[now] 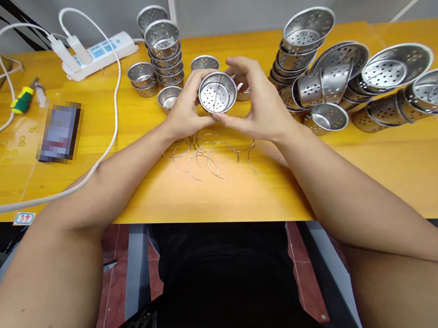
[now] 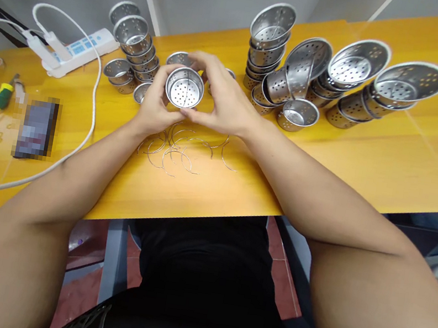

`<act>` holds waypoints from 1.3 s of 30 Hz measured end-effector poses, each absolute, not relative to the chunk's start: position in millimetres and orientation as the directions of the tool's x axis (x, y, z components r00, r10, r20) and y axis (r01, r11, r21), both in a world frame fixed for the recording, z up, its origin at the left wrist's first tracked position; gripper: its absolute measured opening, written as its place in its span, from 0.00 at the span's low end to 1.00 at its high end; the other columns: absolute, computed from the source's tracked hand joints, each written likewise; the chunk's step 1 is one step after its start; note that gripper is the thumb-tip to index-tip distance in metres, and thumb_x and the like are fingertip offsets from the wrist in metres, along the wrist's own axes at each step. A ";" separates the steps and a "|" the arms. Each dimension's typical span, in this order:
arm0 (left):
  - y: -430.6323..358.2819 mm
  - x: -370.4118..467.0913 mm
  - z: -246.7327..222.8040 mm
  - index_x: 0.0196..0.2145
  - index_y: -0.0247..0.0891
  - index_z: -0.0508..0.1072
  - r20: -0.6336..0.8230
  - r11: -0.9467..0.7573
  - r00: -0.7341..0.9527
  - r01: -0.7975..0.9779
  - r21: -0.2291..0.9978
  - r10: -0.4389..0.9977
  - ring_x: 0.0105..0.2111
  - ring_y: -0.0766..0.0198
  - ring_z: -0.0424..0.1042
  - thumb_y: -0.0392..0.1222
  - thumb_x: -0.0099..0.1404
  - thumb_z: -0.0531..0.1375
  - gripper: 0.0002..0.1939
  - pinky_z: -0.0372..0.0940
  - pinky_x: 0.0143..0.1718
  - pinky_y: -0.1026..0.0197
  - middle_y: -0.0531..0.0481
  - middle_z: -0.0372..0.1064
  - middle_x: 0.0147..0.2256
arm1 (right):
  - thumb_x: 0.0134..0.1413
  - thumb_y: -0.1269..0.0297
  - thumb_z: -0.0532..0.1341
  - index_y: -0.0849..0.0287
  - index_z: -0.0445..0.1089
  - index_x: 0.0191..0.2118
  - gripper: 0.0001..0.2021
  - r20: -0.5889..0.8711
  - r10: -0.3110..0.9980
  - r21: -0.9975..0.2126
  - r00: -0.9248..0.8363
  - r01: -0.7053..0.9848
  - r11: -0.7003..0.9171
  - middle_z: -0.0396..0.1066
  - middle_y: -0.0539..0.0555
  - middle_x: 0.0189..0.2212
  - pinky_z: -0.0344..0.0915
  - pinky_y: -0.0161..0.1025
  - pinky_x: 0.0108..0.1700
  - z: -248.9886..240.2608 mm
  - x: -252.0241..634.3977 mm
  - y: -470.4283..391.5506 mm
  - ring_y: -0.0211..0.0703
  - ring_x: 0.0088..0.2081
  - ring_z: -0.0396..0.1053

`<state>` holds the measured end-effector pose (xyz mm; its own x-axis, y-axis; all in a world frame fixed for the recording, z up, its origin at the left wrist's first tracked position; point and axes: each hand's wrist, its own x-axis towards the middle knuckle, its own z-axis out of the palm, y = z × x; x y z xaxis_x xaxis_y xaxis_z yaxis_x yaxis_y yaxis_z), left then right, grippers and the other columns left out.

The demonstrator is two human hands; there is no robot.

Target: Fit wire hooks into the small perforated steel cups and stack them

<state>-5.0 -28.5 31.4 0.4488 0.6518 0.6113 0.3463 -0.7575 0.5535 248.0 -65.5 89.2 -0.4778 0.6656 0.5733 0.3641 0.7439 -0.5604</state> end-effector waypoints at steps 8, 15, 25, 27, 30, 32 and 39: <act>-40.9 -9.4 46.6 0.78 0.55 0.57 0.623 -0.738 0.404 0.462 0.492 0.669 0.77 0.37 0.70 0.71 0.75 0.68 0.45 0.74 0.76 0.35 0.35 0.59 0.80 | 0.64 0.30 0.73 0.37 0.61 0.81 0.47 0.717 0.681 -0.543 -0.147 0.495 0.679 0.68 0.59 0.77 0.66 0.77 0.78 73.7 273.7 -36.1 0.75 0.75 0.65; -36.2 -13.9 41.8 0.79 0.55 0.54 0.601 -0.704 0.391 0.530 0.473 0.698 0.80 0.38 0.66 0.67 0.77 0.66 0.43 0.67 0.81 0.32 0.35 0.58 0.81 | 0.59 0.30 0.73 0.30 0.62 0.79 0.46 0.636 0.762 -0.590 -0.121 0.561 0.581 0.69 0.57 0.77 0.57 0.80 0.85 27.3 273.9 -5.0 0.79 0.79 0.62; -14.5 -24.0 27.1 0.79 0.51 0.54 0.601 -0.670 0.345 0.568 0.478 0.721 0.83 0.38 0.62 0.59 0.72 0.73 0.49 0.55 0.89 0.32 0.35 0.58 0.80 | 0.64 0.24 0.68 0.42 0.74 0.67 0.37 0.523 0.851 -0.639 -0.051 0.638 0.431 0.76 0.66 0.67 0.63 0.79 0.82 25.9 269.0 -10.0 0.79 0.72 0.71; -15.0 -24.7 28.0 0.80 0.51 0.54 0.580 -0.657 0.350 0.578 0.484 0.735 0.84 0.38 0.60 0.59 0.72 0.73 0.49 0.53 0.90 0.32 0.36 0.58 0.81 | 0.66 0.24 0.67 0.45 0.77 0.64 0.36 0.496 0.866 -0.637 -0.061 0.653 0.410 0.77 0.67 0.65 0.65 0.78 0.80 26.5 268.7 -11.5 0.78 0.70 0.73; -20.0 -23.9 35.5 0.79 0.48 0.57 0.529 -0.628 0.368 0.609 0.484 0.765 0.85 0.37 0.57 0.57 0.70 0.73 0.48 0.50 0.91 0.31 0.35 0.58 0.82 | 0.66 0.26 0.68 0.48 0.78 0.62 0.34 0.452 0.889 -0.643 -0.073 0.663 0.382 0.76 0.68 0.64 0.66 0.76 0.80 28.2 267.9 -14.7 0.77 0.69 0.74; -26.1 -22.0 43.9 0.78 0.48 0.59 0.478 -0.597 0.379 0.641 0.482 0.793 0.86 0.37 0.55 0.56 0.69 0.73 0.47 0.48 0.92 0.31 0.37 0.57 0.83 | 0.66 0.30 0.69 0.48 0.77 0.64 0.33 0.447 0.891 -0.637 -0.080 0.671 0.380 0.74 0.68 0.67 0.63 0.75 0.82 33.0 265.8 -20.3 0.76 0.72 0.72; -45.1 -16.6 58.8 0.70 0.50 0.75 0.352 -0.536 0.416 0.748 0.391 0.838 0.87 0.31 0.50 0.51 0.66 0.72 0.36 0.28 0.92 0.23 0.44 0.61 0.83 | 0.69 0.35 0.67 0.29 0.70 0.74 0.32 0.421 0.884 -0.562 -0.202 0.707 0.429 0.63 0.52 0.81 0.47 0.72 0.91 74.6 246.8 -61.8 0.65 0.88 0.46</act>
<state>-16.6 -45.1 58.8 0.4163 0.8382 0.3524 0.7481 -0.5360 0.3911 246.8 -61.8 74.6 -0.2020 0.8845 0.4206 0.7074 0.4288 -0.5619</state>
